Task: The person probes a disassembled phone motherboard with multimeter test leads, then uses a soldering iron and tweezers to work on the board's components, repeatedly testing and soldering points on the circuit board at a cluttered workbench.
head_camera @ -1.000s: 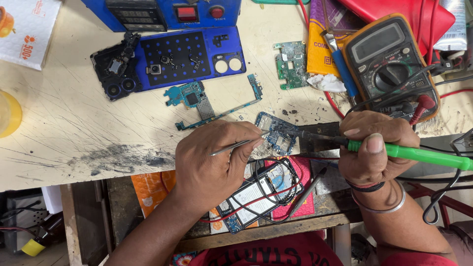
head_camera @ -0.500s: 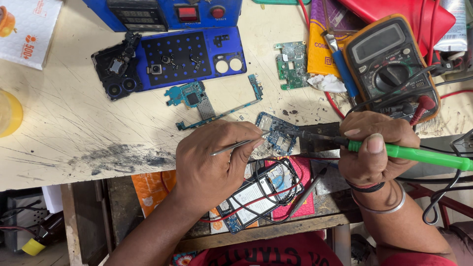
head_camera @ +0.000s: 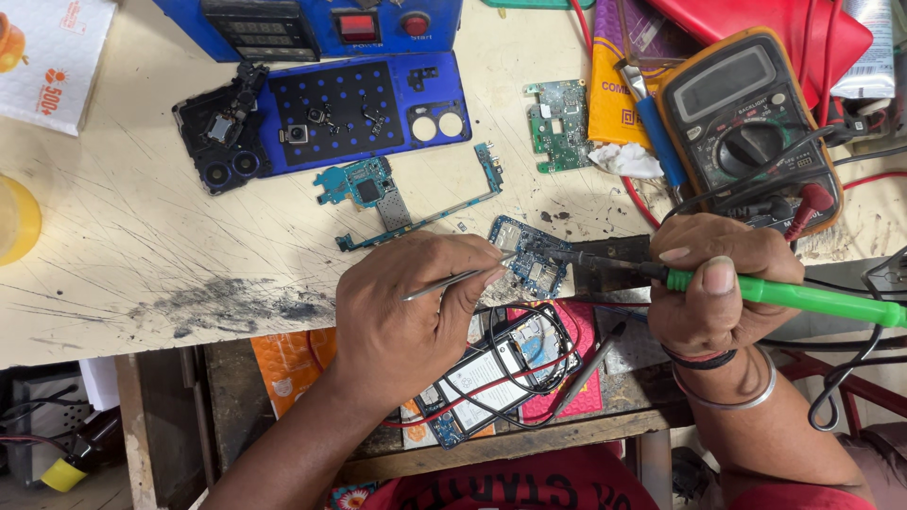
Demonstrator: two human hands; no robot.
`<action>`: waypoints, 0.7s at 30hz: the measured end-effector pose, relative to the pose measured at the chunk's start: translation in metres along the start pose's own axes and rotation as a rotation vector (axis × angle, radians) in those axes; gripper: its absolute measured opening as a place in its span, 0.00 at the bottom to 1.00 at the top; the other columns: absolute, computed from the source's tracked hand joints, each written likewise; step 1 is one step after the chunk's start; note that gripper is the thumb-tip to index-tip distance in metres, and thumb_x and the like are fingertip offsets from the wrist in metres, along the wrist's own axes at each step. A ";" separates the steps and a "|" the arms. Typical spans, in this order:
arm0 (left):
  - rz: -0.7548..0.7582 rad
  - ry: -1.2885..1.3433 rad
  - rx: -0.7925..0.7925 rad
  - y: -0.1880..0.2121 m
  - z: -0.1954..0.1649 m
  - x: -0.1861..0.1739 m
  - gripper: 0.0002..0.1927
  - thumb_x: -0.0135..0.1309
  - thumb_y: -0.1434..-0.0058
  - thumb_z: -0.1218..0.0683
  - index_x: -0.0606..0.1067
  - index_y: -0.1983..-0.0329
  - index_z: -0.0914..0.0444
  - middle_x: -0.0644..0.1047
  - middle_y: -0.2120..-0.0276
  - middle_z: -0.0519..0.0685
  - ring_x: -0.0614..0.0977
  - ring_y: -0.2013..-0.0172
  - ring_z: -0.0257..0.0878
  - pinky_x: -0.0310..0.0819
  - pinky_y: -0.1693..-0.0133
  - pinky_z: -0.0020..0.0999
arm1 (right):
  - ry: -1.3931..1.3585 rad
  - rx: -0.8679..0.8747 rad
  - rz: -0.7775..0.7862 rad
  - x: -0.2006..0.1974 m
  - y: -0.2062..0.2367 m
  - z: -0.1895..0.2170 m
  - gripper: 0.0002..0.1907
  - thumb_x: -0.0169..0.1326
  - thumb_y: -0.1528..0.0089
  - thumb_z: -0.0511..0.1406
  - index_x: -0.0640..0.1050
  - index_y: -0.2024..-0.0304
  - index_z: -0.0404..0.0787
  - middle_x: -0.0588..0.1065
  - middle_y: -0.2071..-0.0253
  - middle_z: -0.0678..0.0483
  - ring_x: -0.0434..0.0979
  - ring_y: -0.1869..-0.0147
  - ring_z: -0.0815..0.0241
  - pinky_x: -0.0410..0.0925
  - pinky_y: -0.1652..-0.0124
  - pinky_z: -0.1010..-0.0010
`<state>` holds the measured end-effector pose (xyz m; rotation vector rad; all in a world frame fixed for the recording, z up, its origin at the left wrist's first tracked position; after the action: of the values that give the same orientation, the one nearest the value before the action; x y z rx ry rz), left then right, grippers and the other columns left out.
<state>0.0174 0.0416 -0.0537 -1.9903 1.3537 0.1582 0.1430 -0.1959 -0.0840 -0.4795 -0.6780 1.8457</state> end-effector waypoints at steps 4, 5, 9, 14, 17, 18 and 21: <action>-0.006 0.005 0.008 0.000 0.000 0.000 0.07 0.62 0.34 0.58 0.74 0.58 0.60 0.83 0.60 0.46 0.87 0.59 0.40 0.81 0.59 0.36 | 0.004 -0.021 0.017 0.000 -0.001 0.000 0.14 0.48 0.27 0.38 0.66 0.62 0.34 0.70 0.75 0.48 0.67 0.79 0.64 0.64 0.77 0.70; -0.004 0.007 0.005 0.000 0.000 0.000 0.07 0.62 0.34 0.58 0.74 0.58 0.60 0.83 0.60 0.46 0.87 0.59 0.40 0.81 0.59 0.36 | 0.003 -0.022 0.020 0.000 -0.001 0.001 0.14 0.48 0.27 0.38 0.66 0.62 0.34 0.70 0.75 0.48 0.67 0.79 0.63 0.64 0.77 0.70; -0.005 0.006 0.012 0.000 0.000 0.000 0.07 0.62 0.34 0.59 0.74 0.57 0.60 0.83 0.60 0.47 0.87 0.59 0.40 0.81 0.59 0.36 | -0.009 -0.008 -0.004 0.000 0.000 0.000 0.14 0.49 0.27 0.38 0.66 0.63 0.34 0.70 0.75 0.47 0.67 0.79 0.64 0.64 0.78 0.70; -0.007 0.003 0.023 -0.001 0.000 0.000 0.08 0.62 0.34 0.59 0.73 0.57 0.61 0.83 0.60 0.47 0.87 0.59 0.40 0.81 0.59 0.36 | -0.046 0.001 -0.043 0.000 0.002 -0.002 0.14 0.49 0.28 0.38 0.66 0.62 0.34 0.70 0.74 0.47 0.66 0.80 0.64 0.62 0.78 0.70; -0.008 -0.005 0.018 0.000 -0.001 -0.002 0.08 0.62 0.34 0.59 0.74 0.57 0.61 0.83 0.60 0.47 0.87 0.59 0.41 0.81 0.59 0.36 | -0.046 -0.003 -0.026 0.000 0.002 -0.002 0.14 0.48 0.27 0.38 0.66 0.62 0.34 0.70 0.75 0.47 0.66 0.80 0.64 0.62 0.78 0.70; -0.010 -0.001 0.019 -0.001 -0.001 -0.002 0.08 0.62 0.34 0.59 0.74 0.57 0.61 0.83 0.60 0.47 0.87 0.59 0.41 0.81 0.59 0.36 | -0.046 0.004 -0.019 0.000 0.002 -0.002 0.13 0.48 0.27 0.38 0.65 0.62 0.34 0.70 0.74 0.47 0.66 0.79 0.63 0.63 0.78 0.70; -0.005 0.003 0.026 -0.002 0.000 -0.001 0.08 0.62 0.34 0.59 0.73 0.57 0.61 0.83 0.60 0.47 0.87 0.58 0.41 0.81 0.58 0.36 | -0.020 0.005 -0.005 -0.001 0.002 -0.001 0.13 0.48 0.27 0.38 0.66 0.61 0.34 0.70 0.74 0.48 0.67 0.79 0.63 0.63 0.77 0.70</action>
<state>0.0183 0.0429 -0.0519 -1.9732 1.3459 0.1351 0.1425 -0.1967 -0.0859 -0.4561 -0.6877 1.8491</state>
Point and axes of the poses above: each hand's wrist, its own y-axis away from the middle knuckle, its own x-axis out of the palm, z = x × y, the point moved 1 cm from there along -y, towards the middle knuckle
